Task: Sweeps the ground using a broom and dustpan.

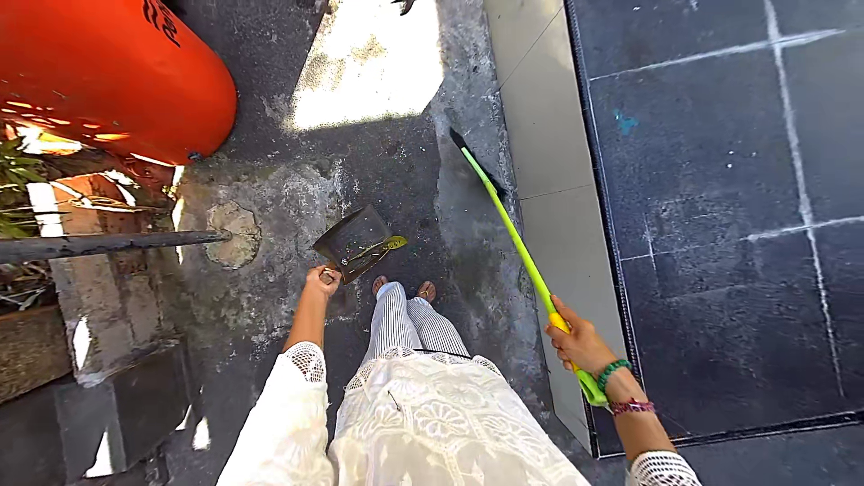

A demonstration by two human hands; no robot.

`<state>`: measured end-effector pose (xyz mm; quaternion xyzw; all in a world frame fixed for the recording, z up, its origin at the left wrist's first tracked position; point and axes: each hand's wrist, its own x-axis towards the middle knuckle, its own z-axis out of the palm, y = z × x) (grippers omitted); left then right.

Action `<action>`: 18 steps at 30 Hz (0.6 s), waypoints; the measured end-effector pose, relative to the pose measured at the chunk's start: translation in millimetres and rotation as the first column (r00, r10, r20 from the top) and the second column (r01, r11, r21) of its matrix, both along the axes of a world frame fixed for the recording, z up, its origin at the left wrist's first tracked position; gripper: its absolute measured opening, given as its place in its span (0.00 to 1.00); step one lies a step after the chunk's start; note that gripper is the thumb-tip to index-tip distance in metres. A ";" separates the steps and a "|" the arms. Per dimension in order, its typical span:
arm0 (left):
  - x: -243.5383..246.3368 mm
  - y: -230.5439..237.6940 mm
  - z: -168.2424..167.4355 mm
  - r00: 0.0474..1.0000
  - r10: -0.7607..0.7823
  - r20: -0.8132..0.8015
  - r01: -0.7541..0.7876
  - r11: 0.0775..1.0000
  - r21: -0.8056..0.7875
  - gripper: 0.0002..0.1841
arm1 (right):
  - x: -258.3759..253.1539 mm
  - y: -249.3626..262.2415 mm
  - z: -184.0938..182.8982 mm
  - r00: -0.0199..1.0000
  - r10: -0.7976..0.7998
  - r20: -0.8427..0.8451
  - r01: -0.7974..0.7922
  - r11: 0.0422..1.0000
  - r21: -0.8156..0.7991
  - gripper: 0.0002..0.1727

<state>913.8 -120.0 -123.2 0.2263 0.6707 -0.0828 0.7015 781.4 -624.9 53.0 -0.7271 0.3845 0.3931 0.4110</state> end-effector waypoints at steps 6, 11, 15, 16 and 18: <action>5.4 -39.6 -17.9 0.994 -0.083 -0.076 0.091 0.991 0.101 0.07 | -17.7 65.2 -57.8 0.988 0.010 -0.157 0.016 0.986 0.165 0.43; 24.4 -58.7 -26.9 0.996 -0.058 -0.072 0.068 0.986 0.150 0.06 | -33.5 90.8 -43.4 0.979 -0.011 -0.205 0.086 0.929 0.360 0.42; 36.2 -54.6 -28.7 0.996 -0.061 -0.068 0.070 0.989 0.129 0.11 | -50.2 61.3 12.9 0.988 -0.010 -0.156 0.080 0.890 0.449 0.43; 36.5 -52.1 -29.3 0.996 -0.059 -0.071 0.068 0.990 0.123 0.11 | -54.3 56.6 30.9 0.991 0.002 -0.132 0.054 0.905 0.422 0.43; 35.3 -46.9 -29.9 0.996 -0.049 -0.076 0.057 0.992 0.111 0.11 | -57.5 53.0 52.7 0.997 0.039 -0.073 -0.011 0.937 0.349 0.45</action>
